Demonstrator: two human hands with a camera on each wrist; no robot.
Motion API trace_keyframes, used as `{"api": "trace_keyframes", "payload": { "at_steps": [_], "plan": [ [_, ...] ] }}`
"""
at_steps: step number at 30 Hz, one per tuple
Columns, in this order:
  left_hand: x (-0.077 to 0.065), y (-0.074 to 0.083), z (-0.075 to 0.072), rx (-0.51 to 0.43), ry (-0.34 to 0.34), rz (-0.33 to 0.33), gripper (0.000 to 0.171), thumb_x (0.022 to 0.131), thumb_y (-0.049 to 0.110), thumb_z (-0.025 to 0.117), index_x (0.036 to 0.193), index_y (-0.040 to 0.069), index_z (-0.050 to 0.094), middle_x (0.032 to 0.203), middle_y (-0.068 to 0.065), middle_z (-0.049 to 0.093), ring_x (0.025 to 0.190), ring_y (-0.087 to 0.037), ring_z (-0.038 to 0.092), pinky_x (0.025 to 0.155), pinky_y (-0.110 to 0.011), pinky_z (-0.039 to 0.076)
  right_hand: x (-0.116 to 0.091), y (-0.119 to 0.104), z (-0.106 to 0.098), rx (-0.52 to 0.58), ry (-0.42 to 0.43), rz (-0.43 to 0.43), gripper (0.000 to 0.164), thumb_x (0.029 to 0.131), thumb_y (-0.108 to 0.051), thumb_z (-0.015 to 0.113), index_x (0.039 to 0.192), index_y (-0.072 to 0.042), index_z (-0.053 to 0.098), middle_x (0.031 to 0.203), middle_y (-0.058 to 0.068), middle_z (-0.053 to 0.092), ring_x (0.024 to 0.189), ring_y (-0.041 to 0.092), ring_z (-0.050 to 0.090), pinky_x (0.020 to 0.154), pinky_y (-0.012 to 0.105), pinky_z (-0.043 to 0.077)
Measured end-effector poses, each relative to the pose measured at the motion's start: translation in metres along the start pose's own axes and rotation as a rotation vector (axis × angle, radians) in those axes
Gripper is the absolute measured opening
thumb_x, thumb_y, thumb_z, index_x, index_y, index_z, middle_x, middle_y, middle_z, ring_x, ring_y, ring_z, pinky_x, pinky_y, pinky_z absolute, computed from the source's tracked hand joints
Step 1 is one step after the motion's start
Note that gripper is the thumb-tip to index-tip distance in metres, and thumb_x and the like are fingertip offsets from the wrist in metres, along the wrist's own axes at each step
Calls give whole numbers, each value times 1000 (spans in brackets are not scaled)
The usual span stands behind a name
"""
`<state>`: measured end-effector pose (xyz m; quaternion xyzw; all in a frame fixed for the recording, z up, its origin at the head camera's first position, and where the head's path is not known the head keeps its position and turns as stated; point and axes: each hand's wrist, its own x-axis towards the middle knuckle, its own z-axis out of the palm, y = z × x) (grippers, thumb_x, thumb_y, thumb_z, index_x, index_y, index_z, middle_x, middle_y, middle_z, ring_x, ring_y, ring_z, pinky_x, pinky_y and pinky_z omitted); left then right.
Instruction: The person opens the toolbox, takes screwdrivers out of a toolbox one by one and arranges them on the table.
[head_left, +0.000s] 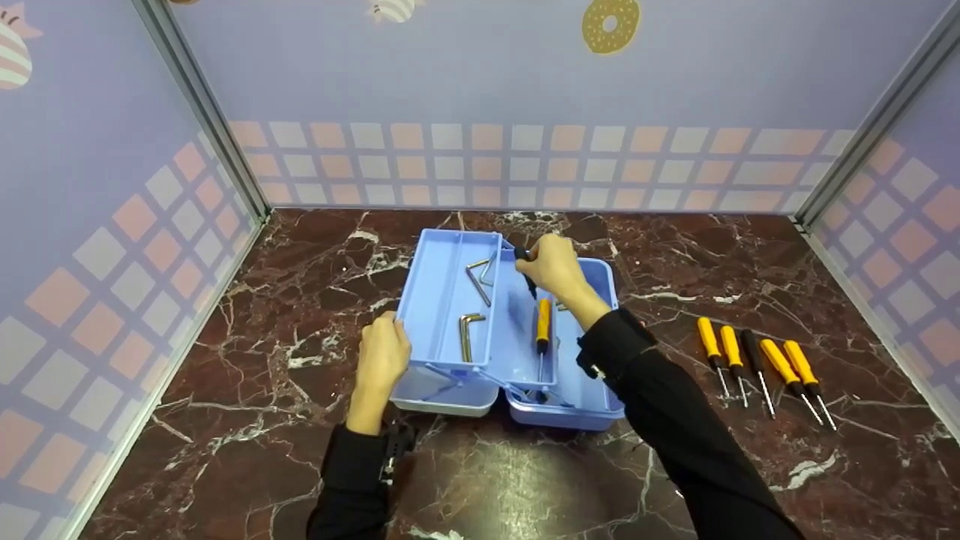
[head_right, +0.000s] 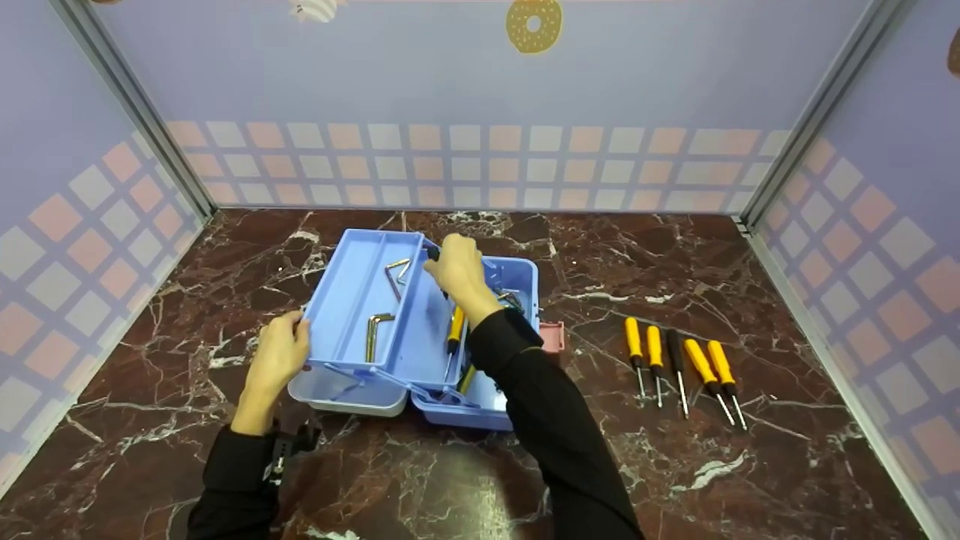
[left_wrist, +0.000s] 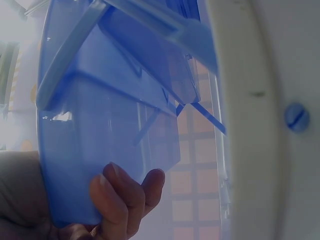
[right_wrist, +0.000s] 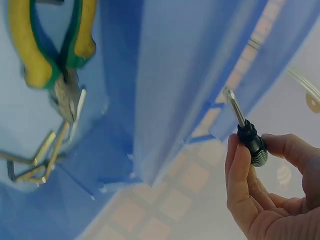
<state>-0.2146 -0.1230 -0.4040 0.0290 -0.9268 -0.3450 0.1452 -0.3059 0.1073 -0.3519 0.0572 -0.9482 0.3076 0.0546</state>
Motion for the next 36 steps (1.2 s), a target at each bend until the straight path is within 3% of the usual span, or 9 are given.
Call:
{"api": "trace_keyframes", "payload": {
  "at_steps": [6,13,23,36],
  "plan": [
    [0,1,0,-4,-9,-7,21,90,3,44,95,-11,58,88,-32,60,79,-45,59,65,-52,47,0,9,-21,-30,37,37,22,79,-20,66,75,1,65,77,15,64,65,23,55,66,35,47],
    [0,0,0,3,5,-14,20,89,4,45,94,-10,59,88,-32,60,80,-46,59,67,-53,46,-2,43,-45,-43,67,63,24,78,-18,66,85,5,65,86,22,64,75,33,61,72,41,48],
    [-1,1,-1,-1,0,-3,19,89,3,44,91,-10,58,87,-32,60,79,-46,59,66,-52,46,-16,114,-63,-116,136,110,26,76,-19,67,77,7,63,84,26,63,80,42,58,73,50,45],
    [-1,1,-1,-8,-2,-18,21,90,4,44,98,-9,59,90,-31,60,81,-45,59,66,-53,46,-38,193,-59,-198,93,293,29,77,-18,65,77,10,62,88,31,60,85,47,55,73,49,44]
  ]
}}
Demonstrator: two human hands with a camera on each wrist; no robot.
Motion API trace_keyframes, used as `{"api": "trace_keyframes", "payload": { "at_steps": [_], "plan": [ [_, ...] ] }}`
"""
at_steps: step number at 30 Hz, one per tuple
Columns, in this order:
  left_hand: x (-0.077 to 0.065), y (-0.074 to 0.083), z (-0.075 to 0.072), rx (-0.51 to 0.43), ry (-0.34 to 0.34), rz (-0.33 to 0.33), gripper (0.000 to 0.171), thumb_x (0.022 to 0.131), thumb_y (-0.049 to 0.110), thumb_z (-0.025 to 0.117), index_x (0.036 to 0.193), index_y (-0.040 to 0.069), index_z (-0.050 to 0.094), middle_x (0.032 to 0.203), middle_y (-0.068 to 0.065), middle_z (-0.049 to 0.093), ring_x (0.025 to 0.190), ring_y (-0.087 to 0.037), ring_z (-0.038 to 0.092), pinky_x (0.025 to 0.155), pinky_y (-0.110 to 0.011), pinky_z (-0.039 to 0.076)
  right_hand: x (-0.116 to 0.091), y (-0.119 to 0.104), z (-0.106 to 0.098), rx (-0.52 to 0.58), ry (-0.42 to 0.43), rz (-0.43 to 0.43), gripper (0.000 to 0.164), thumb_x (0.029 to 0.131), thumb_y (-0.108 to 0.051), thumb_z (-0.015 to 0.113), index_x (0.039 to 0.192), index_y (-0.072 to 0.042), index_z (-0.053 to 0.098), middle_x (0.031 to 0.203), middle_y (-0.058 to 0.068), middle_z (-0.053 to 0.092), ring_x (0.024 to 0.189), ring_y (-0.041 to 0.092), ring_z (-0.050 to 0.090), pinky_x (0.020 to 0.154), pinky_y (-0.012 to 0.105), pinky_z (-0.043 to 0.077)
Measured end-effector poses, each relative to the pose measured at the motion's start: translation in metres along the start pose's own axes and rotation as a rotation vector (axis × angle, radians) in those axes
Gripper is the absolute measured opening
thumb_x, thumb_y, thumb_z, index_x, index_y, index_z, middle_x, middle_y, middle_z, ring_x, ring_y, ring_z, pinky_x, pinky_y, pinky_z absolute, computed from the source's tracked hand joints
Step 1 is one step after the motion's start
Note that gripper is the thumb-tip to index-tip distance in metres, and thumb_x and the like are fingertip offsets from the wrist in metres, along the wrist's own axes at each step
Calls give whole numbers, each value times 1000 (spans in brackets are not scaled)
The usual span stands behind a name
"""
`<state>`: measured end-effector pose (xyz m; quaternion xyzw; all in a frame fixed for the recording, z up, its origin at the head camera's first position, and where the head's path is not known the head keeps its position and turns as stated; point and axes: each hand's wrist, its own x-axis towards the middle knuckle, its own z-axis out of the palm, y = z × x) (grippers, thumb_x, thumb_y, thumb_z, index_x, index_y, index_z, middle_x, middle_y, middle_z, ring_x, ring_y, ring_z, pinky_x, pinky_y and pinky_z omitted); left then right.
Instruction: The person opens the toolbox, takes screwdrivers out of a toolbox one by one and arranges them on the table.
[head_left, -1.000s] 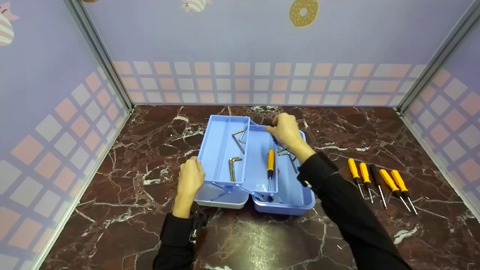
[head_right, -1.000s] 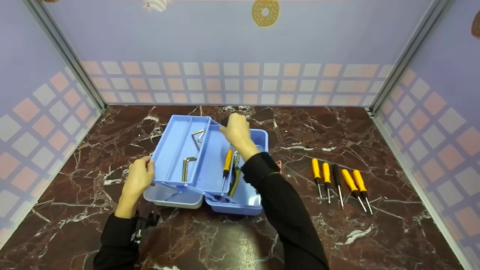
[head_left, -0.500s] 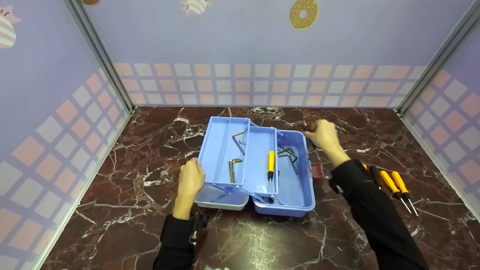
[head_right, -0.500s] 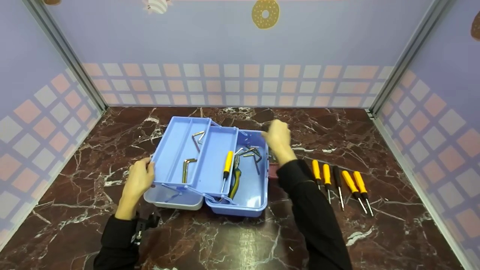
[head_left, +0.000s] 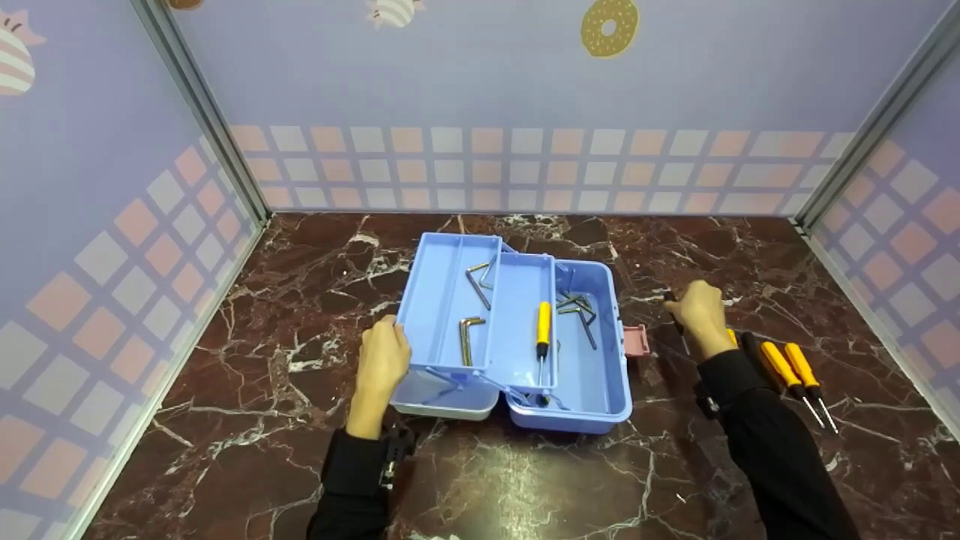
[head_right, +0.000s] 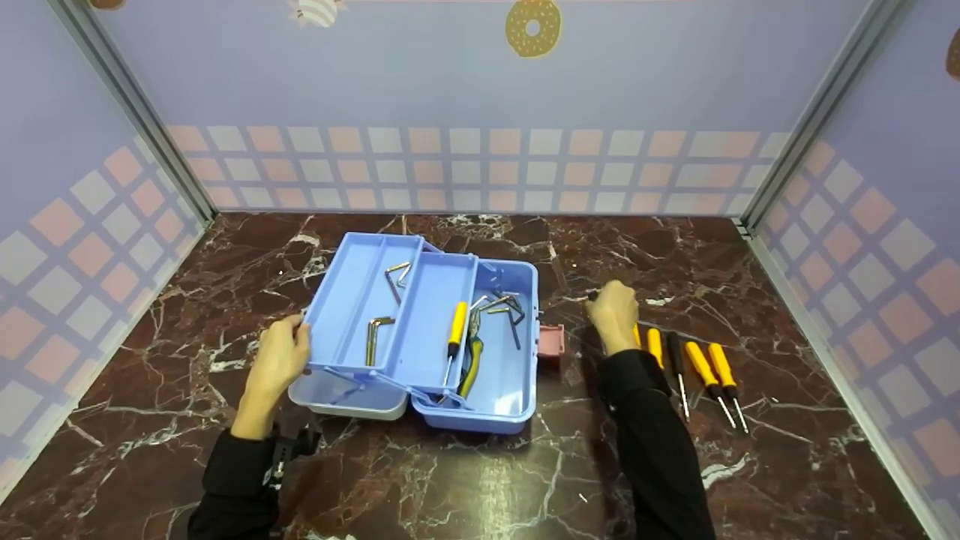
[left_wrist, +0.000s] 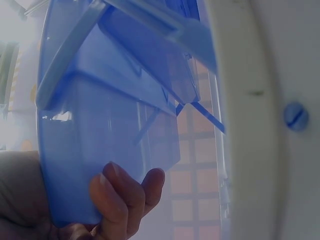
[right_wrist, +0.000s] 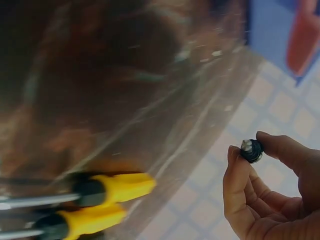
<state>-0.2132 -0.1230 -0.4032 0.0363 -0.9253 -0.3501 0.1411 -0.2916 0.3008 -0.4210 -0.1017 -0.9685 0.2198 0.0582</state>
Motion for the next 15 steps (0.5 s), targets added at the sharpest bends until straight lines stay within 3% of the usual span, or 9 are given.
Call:
{"api": "trace_keyframes", "payload": {
  "at_steps": [9,15],
  "plan": [
    [0,0,-1,2,-3,13,21,90,3,44,99,-11,58,90,-31,60,80,-45,59,66,-52,46,1,25,12,-74,-121,110,46,83,-17,61,106,21,51,107,41,48,95,52,49,79,53,42],
    [0,1,-2,8,-13,7,23,90,4,44,101,-11,57,92,-31,60,82,-45,59,67,-52,46,-2,34,20,-88,-112,146,47,81,-15,63,106,22,49,105,43,47,93,54,49,76,54,43]
  ]
}}
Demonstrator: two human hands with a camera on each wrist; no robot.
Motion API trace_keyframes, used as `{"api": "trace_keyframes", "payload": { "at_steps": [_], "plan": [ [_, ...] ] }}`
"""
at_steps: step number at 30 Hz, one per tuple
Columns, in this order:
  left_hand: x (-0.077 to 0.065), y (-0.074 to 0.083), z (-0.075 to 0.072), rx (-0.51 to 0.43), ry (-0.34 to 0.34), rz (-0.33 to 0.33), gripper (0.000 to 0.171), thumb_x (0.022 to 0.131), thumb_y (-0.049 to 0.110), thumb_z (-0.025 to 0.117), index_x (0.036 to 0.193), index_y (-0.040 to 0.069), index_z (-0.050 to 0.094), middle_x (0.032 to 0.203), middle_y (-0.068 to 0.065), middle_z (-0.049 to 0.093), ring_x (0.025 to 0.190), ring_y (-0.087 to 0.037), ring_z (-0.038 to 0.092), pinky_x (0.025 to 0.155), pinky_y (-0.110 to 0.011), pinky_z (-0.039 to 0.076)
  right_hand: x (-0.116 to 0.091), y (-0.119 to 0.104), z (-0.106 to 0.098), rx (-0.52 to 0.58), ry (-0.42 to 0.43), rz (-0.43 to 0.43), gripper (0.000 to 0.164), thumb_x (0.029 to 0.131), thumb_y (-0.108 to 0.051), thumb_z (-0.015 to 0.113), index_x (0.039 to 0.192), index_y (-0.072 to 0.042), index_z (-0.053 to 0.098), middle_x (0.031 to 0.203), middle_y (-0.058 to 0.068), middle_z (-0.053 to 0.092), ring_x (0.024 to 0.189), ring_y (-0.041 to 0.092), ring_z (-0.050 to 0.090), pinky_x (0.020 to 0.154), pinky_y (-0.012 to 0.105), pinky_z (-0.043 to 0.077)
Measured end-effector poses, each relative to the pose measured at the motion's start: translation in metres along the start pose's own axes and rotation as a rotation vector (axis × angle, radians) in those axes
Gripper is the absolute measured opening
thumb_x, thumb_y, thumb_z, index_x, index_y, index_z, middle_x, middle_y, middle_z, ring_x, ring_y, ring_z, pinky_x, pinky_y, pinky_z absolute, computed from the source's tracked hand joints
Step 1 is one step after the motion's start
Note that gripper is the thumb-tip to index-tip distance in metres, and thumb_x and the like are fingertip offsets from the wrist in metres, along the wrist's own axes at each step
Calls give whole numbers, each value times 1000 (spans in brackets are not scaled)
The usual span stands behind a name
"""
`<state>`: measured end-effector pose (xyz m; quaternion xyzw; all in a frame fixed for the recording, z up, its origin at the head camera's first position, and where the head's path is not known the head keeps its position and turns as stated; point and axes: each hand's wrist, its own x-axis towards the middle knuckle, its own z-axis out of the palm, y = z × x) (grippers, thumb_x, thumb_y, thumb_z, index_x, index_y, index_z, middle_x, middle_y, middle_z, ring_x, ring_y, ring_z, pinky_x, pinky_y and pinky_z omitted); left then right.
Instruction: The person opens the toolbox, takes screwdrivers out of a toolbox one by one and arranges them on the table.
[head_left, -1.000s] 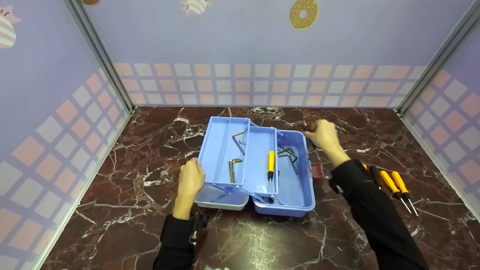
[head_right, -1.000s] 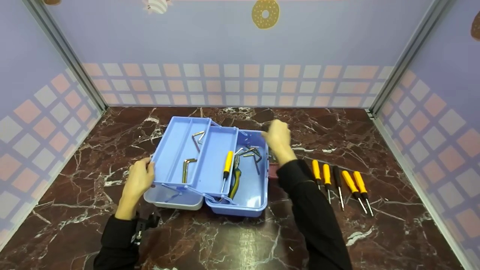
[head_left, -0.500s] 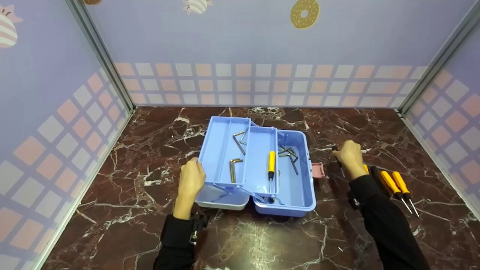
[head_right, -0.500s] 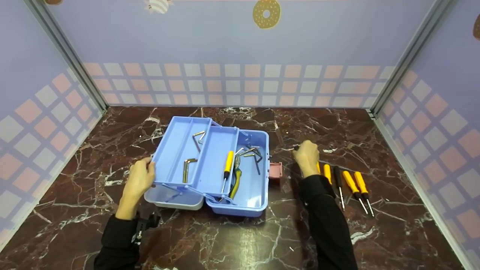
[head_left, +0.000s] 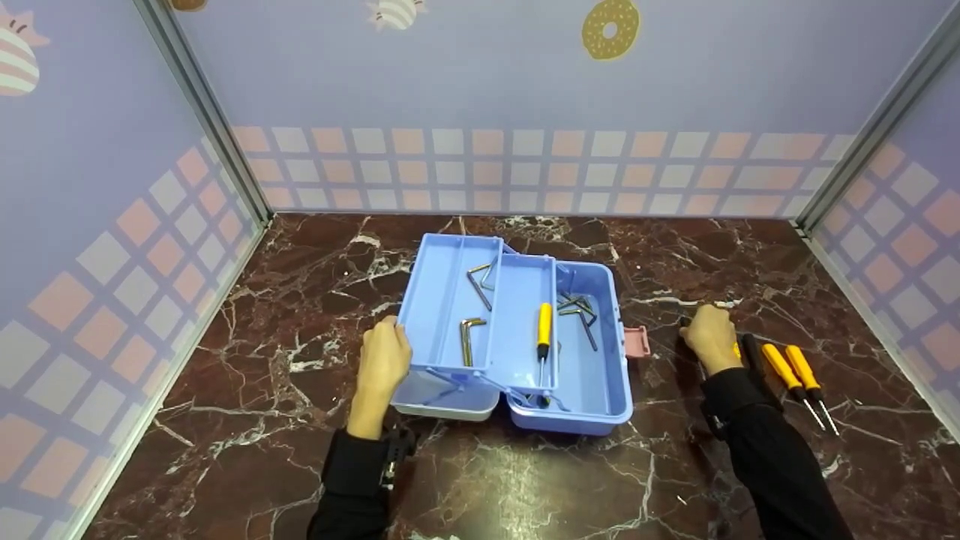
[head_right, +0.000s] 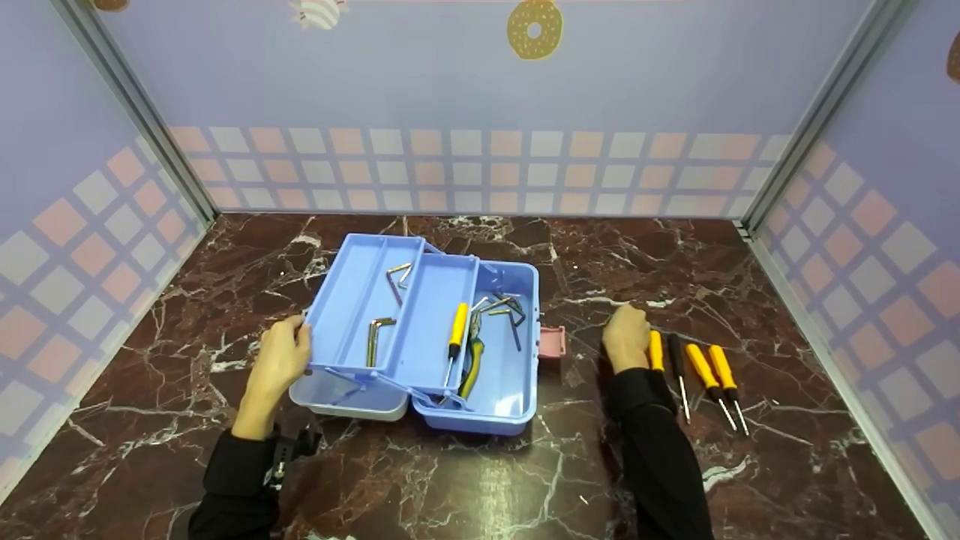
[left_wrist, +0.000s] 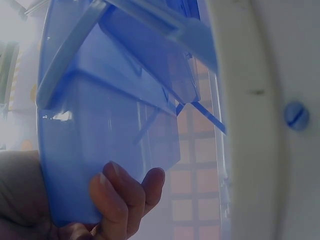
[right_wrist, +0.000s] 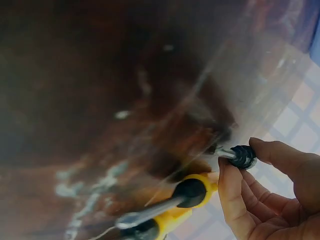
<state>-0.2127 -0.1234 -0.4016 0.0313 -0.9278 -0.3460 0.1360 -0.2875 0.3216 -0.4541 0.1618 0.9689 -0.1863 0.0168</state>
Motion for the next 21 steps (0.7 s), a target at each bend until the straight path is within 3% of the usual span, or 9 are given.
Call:
{"api": "trace_keyframes", "payload": {
  "at_steps": [14,21],
  "plan": [
    [0,0,0,-12,-6,15,22,90,2,43,98,-12,57,88,-32,60,79,-44,59,65,-51,47,-7,0,3,-9,69,-32,40,76,-11,63,99,21,53,100,41,51,88,55,51,70,56,44],
    [0,0,0,-1,1,14,20,90,3,44,96,-11,57,88,-32,60,79,-45,59,64,-52,46,-11,-7,-7,-21,19,5,45,82,-18,61,106,18,50,108,40,48,96,54,48,74,57,43]
  ]
}}
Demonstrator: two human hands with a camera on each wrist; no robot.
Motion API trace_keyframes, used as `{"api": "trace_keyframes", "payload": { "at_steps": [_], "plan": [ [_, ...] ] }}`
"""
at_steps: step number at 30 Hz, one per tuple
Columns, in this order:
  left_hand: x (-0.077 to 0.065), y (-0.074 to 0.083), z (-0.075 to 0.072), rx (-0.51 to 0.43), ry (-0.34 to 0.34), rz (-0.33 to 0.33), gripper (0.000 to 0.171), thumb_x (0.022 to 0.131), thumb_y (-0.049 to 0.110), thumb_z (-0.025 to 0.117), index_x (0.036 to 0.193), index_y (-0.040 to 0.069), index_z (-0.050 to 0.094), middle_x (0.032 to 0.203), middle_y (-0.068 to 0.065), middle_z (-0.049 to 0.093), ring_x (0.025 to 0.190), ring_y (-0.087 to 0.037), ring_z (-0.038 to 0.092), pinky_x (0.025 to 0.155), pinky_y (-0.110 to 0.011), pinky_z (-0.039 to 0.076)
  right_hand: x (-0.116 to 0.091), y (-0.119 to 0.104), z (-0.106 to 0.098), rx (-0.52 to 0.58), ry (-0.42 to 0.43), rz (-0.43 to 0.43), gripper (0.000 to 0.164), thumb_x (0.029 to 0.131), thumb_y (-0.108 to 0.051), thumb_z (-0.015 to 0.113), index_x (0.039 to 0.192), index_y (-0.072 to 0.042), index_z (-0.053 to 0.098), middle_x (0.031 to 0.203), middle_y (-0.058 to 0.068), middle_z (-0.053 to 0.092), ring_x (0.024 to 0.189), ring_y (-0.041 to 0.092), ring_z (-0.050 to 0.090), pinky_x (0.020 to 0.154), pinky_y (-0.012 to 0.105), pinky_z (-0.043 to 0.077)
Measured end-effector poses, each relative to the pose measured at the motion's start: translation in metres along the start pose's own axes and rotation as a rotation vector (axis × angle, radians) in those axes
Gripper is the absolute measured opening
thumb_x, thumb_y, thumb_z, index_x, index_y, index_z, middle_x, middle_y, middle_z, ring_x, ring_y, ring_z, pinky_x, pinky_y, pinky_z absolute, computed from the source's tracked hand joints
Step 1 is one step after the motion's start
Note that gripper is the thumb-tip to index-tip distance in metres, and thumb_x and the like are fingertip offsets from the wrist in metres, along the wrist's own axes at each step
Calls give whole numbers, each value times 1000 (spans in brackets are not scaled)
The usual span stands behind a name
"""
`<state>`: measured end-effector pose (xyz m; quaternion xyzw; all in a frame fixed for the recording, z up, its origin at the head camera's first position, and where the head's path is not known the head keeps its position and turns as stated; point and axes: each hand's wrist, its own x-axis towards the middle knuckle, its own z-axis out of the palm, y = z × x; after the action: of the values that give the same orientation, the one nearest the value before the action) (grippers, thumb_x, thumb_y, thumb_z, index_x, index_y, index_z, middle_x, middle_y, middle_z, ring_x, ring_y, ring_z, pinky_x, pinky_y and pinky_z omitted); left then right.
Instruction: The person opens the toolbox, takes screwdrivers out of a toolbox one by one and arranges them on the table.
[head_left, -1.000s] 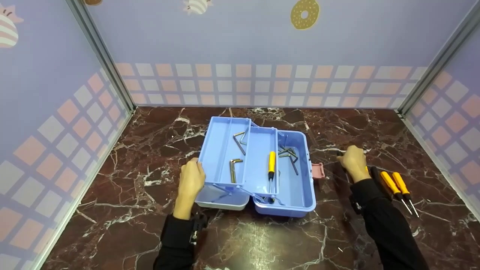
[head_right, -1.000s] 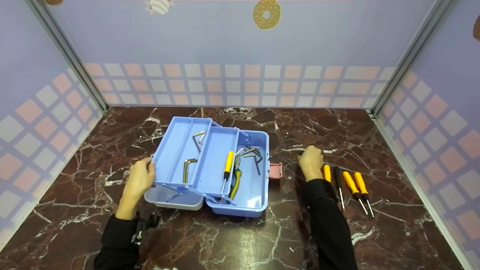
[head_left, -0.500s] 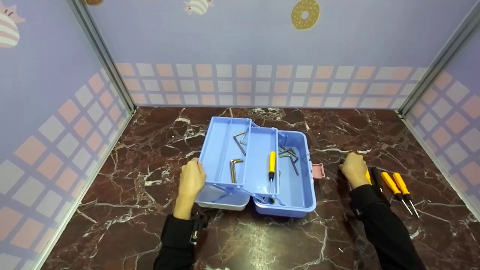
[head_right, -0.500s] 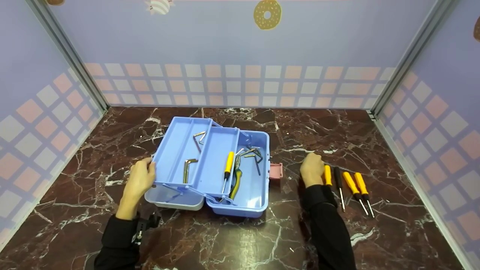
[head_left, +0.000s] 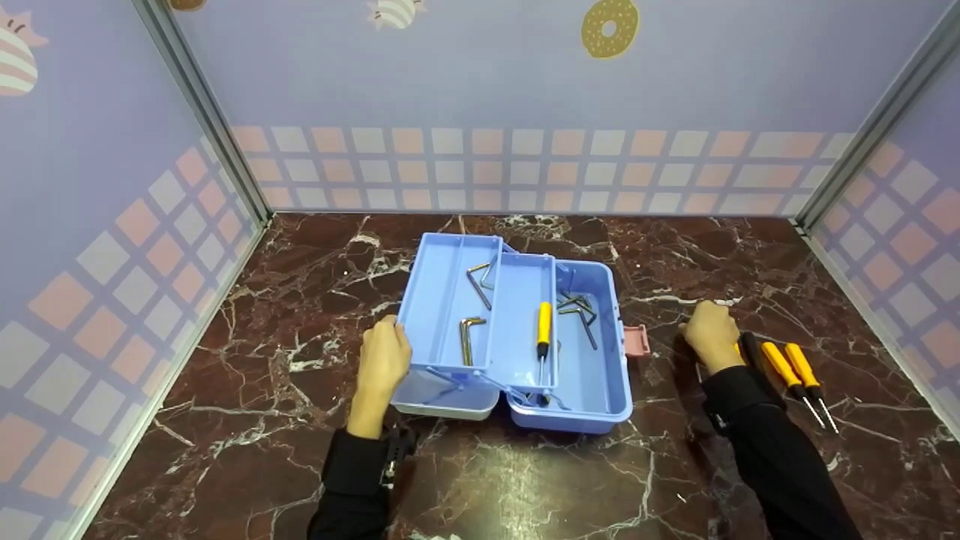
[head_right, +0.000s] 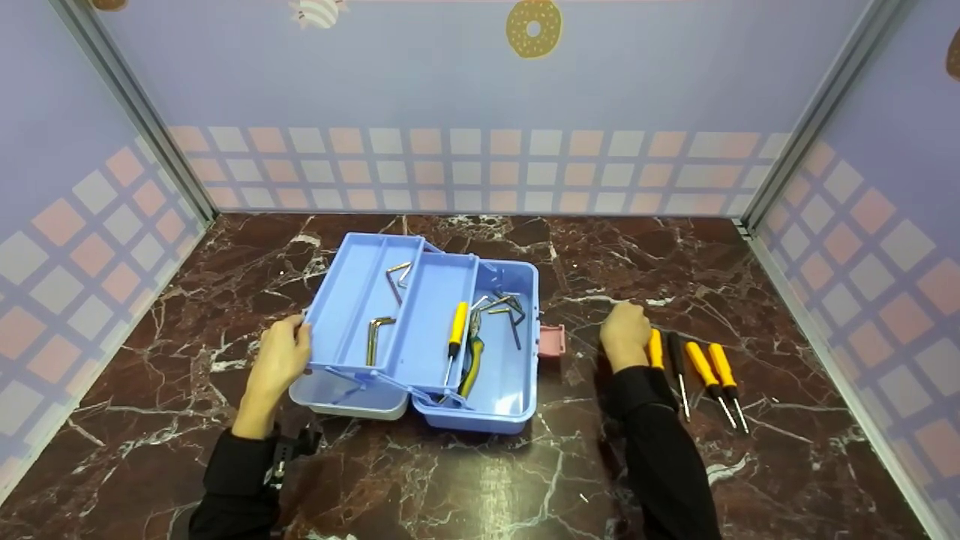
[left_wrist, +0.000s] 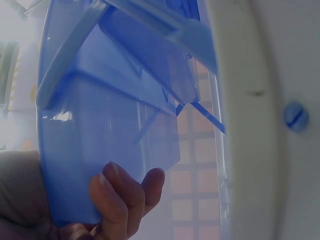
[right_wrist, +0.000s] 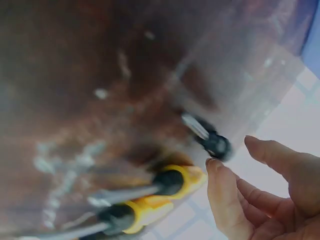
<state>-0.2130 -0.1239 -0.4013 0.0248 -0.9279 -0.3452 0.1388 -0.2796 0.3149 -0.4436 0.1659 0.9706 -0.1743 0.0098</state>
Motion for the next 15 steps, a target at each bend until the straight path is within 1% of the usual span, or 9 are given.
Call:
{"api": "trace_keyframes", "payload": {
  "at_steps": [2,5,8,10,12,15],
  "plan": [
    [0,0,0,1,10,-3,20,90,3,44,96,-11,58,89,-32,60,80,-46,59,65,-52,46,-1,-5,-6,-9,-14,-1,45,83,-20,60,107,17,50,109,39,48,97,53,48,75,57,42],
    [0,0,0,-3,15,-6,21,90,4,44,98,-11,58,90,-32,60,81,-46,59,66,-53,46,-5,-16,-15,-13,1,-47,42,84,-22,60,102,15,54,106,39,50,94,52,50,72,57,43],
    [0,0,0,-9,16,-3,21,90,3,44,96,-11,58,89,-31,60,79,-45,59,65,-52,46,-12,-31,-23,-5,47,-117,36,82,-23,62,91,12,59,102,39,52,89,51,53,67,57,44],
    [0,0,0,-11,16,2,20,90,3,44,94,-11,58,87,-31,60,78,-44,60,64,-51,47,-19,-44,-26,6,85,-170,30,80,-23,63,80,8,61,96,37,55,85,51,54,64,56,44],
    [0,0,0,-11,15,4,19,90,2,44,93,-11,58,86,-31,60,77,-44,60,63,-51,47,-26,-56,-28,22,116,-228,27,79,-23,63,73,4,62,91,35,58,81,50,56,62,55,44],
    [0,0,1,-10,14,2,20,90,3,44,95,-12,57,87,-32,60,78,-44,60,63,-51,47,-36,-75,-29,41,136,-308,24,77,-22,64,68,0,63,84,30,61,75,47,58,61,54,44]
  ]
}}
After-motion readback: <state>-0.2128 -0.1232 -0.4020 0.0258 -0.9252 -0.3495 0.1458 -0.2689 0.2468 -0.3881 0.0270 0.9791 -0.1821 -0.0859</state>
